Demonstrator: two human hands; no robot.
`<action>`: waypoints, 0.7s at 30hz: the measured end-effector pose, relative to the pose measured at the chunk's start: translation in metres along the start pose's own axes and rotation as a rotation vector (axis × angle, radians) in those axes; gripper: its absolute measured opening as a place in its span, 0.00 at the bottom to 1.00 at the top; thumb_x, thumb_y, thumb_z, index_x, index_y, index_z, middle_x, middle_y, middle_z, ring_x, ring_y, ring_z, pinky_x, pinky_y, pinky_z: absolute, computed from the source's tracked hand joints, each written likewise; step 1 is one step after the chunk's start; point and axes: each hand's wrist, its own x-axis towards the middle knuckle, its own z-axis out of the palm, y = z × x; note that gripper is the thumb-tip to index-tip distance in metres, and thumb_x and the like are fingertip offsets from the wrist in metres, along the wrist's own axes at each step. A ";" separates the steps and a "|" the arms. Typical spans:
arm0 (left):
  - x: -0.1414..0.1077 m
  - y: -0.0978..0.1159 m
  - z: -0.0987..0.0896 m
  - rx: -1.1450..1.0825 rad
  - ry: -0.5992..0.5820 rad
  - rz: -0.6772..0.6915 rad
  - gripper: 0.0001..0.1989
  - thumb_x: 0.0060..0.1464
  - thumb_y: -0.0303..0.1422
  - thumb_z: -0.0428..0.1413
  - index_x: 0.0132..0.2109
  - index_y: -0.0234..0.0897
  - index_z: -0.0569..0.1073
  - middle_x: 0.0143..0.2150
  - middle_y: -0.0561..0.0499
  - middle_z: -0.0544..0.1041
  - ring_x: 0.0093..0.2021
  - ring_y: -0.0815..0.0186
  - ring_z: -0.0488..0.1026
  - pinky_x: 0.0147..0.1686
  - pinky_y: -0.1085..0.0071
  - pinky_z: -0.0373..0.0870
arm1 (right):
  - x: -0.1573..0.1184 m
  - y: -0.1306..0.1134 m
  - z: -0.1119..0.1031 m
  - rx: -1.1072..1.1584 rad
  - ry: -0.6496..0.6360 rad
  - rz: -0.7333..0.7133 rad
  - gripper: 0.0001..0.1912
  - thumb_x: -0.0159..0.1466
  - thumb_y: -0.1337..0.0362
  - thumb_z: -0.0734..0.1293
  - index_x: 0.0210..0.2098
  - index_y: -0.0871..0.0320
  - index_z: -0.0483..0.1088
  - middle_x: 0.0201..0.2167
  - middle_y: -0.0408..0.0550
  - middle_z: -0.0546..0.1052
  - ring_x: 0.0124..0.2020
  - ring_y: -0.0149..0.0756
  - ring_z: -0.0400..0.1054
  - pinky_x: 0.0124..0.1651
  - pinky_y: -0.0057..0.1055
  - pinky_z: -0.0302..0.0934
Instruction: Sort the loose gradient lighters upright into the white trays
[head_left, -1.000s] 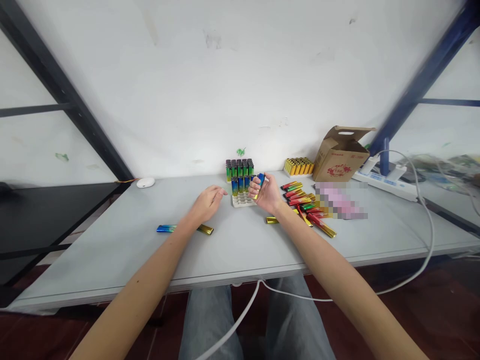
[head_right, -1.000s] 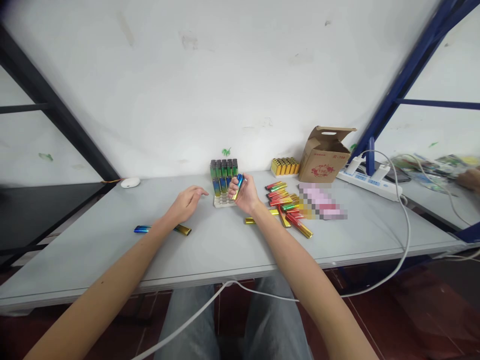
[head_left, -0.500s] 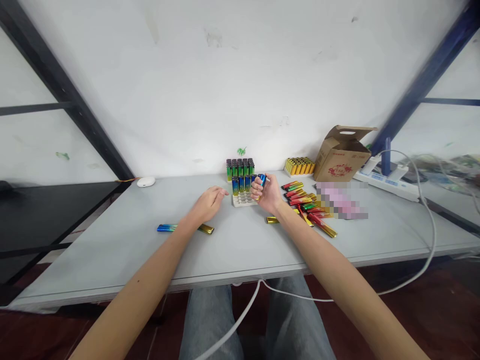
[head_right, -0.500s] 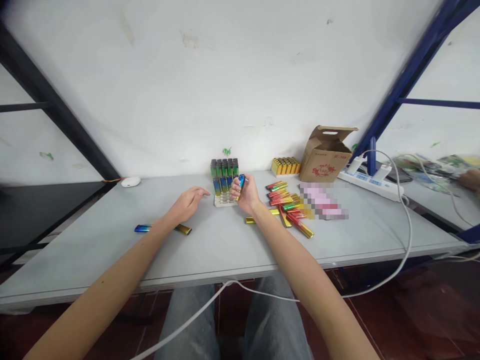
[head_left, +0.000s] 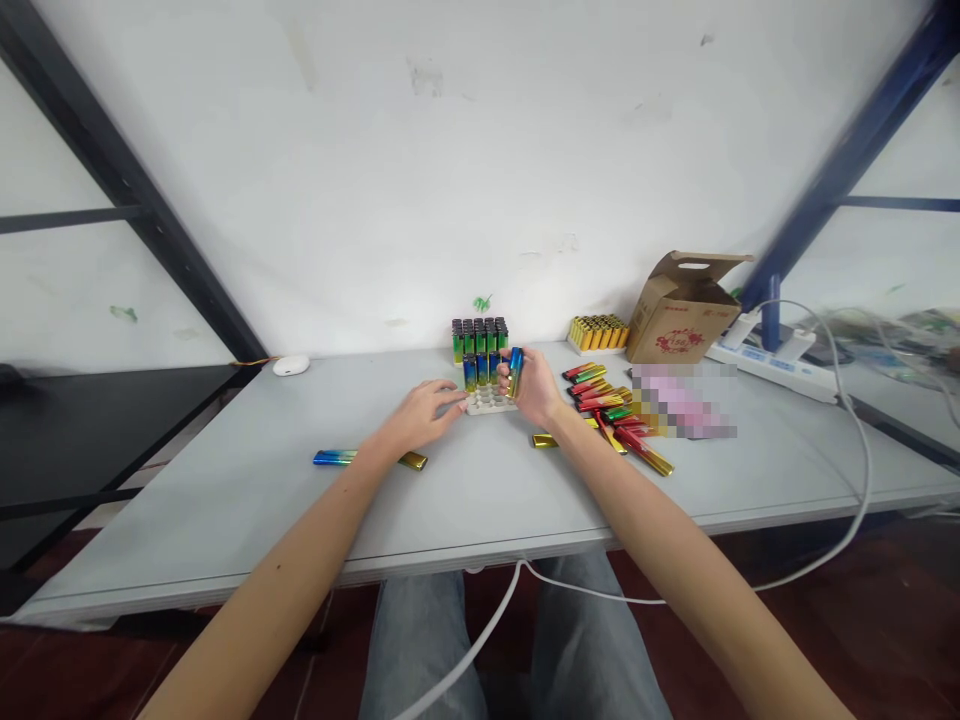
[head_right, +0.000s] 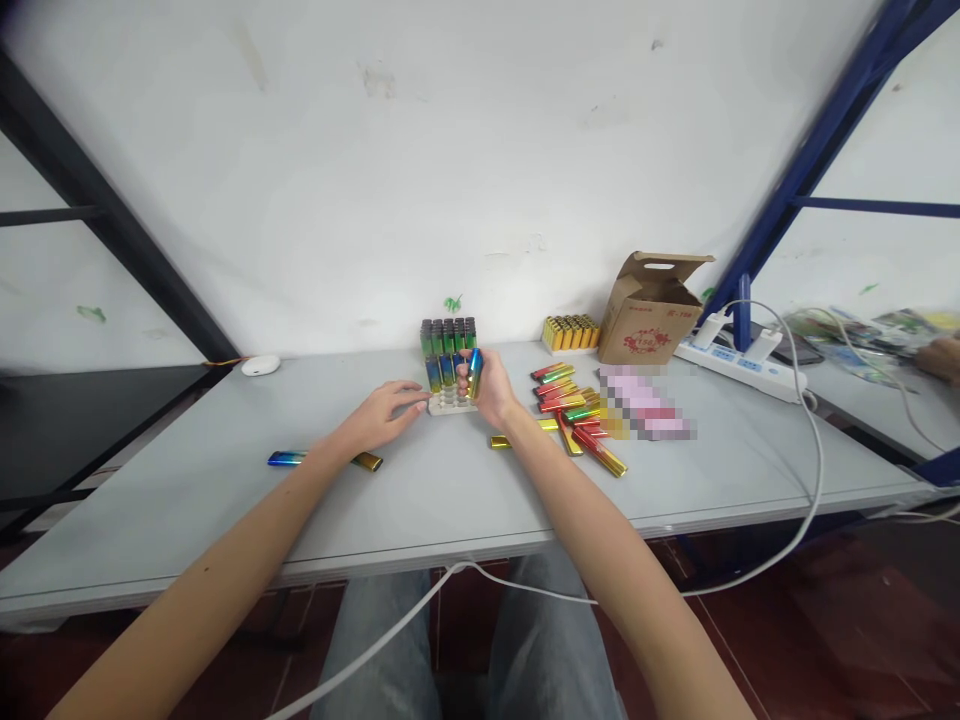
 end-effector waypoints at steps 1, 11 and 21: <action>0.000 0.000 0.000 -0.005 -0.007 0.007 0.22 0.66 0.46 0.44 0.53 0.44 0.77 0.54 0.44 0.74 0.54 0.54 0.71 0.57 0.53 0.66 | 0.001 0.002 0.000 -0.033 0.023 -0.003 0.09 0.64 0.57 0.60 0.35 0.56 0.65 0.21 0.39 0.67 0.19 0.28 0.59 0.22 0.24 0.55; -0.001 0.006 0.001 0.011 -0.089 -0.019 0.24 0.66 0.49 0.43 0.54 0.45 0.77 0.59 0.43 0.72 0.61 0.52 0.67 0.61 0.51 0.61 | 0.003 0.009 -0.008 -0.763 -0.063 -0.363 0.24 0.62 0.42 0.63 0.41 0.56 0.76 0.43 0.47 0.77 0.49 0.39 0.68 0.52 0.35 0.61; 0.001 0.011 -0.004 -0.082 -0.144 -0.017 0.26 0.64 0.50 0.45 0.58 0.43 0.75 0.65 0.48 0.67 0.65 0.53 0.63 0.64 0.55 0.59 | 0.008 0.005 -0.017 -0.886 0.048 -0.633 0.22 0.59 0.49 0.68 0.44 0.60 0.74 0.37 0.50 0.80 0.38 0.39 0.72 0.43 0.36 0.66</action>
